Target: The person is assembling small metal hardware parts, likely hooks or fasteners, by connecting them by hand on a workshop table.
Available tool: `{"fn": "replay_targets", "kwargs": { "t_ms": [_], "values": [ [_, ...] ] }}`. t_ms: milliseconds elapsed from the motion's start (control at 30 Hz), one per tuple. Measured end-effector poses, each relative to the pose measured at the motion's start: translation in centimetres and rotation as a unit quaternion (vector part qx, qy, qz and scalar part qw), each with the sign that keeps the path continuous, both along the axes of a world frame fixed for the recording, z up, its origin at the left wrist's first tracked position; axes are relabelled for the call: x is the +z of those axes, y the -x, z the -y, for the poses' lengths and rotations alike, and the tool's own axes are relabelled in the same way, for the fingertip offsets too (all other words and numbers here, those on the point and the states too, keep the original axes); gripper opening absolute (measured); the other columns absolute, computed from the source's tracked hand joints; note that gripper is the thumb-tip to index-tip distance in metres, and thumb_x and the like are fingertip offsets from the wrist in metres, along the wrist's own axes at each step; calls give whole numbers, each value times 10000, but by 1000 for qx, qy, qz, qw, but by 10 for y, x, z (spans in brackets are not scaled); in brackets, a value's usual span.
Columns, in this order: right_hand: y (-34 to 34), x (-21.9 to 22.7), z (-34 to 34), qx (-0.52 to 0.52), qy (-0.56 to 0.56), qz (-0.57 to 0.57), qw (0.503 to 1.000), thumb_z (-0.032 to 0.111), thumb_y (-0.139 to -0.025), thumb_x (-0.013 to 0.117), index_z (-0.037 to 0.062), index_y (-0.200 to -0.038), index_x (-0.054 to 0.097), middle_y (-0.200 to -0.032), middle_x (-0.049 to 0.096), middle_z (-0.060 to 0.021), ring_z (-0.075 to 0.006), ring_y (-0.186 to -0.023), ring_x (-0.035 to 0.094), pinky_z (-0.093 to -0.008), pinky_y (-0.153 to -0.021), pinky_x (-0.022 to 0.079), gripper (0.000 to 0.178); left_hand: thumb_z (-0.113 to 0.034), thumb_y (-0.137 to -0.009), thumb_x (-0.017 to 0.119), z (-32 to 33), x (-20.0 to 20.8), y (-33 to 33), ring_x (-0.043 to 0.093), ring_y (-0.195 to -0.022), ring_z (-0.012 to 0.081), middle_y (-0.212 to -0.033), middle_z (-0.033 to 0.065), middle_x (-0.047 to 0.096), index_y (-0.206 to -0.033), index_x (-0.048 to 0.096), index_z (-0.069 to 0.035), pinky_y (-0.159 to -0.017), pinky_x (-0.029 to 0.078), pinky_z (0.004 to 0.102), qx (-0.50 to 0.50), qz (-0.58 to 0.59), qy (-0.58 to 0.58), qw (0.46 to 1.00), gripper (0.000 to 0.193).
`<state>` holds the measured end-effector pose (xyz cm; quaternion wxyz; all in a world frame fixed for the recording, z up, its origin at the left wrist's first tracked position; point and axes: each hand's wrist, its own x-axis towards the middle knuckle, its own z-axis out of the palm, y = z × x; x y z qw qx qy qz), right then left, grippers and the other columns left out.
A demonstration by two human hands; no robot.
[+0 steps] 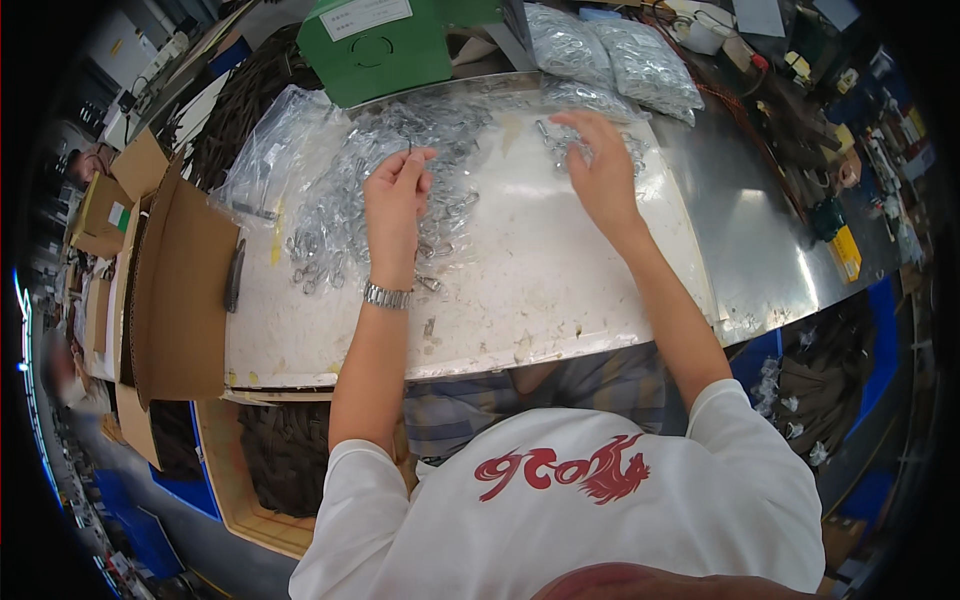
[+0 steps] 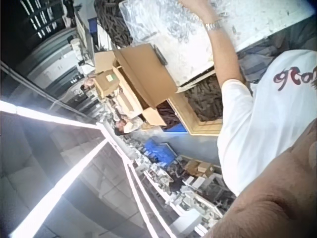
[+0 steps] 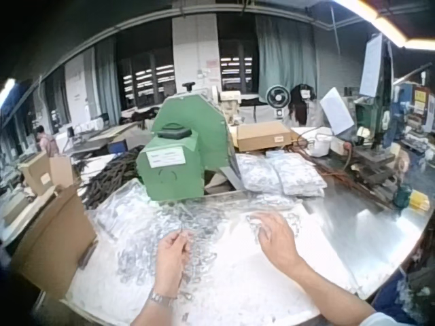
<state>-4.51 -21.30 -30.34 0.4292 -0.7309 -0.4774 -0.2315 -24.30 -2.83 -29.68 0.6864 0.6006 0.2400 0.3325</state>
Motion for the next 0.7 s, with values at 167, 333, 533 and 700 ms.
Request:
{"fn": "replay_targets", "kwargs": {
  "t_ms": [167, 333, 533, 700],
  "values": [
    [52, -14, -33, 187, 141, -11, 972, 53, -889, 703, 97, -1211, 703, -1185, 672, -111, -328, -1101, 651, -405, -909, 551, 325, -185, -1054, 617, -9, -12, -1, 392, -537, 1, -714, -51, 587, -1094, 745, -3, -463, 262, 191, -5, 42, 24, 999, 226],
    [39, -18, -55, 238, 286, 94, 924, 85, -868, 714, 69, -1119, 707, -1036, 657, -97, -317, -967, 658, -444, -812, 554, 252, -164, -1056, 617, -10, -16, -6, 391, -540, -3, -740, -39, 593, -1093, 735, 2, -460, 263, 189, -22, 5, 4, 1000, 206],
    [24, -5, -36, 223, 265, -63, 936, 84, -931, 663, 28, -1109, 689, -946, 726, -81, -234, -868, 709, -360, -760, 572, 189, -193, -1014, 687, -5, -6, -4, 434, -594, 24, -788, -34, 662, -1172, 742, -14, -523, 341, 202, -21, -34, -185, 982, 245],
    [33, -8, -29, 299, 187, -399, 846, 133, -1016, 612, -16, -1077, 682, -881, 753, -92, -163, -755, 703, -294, -701, 567, 176, -196, -964, 723, 3, -14, -5, 529, -633, 99, -804, 35, 728, -1057, 765, -6, -600, 437, 276, -61, -64, -297, 951, 215]
  ]
}}
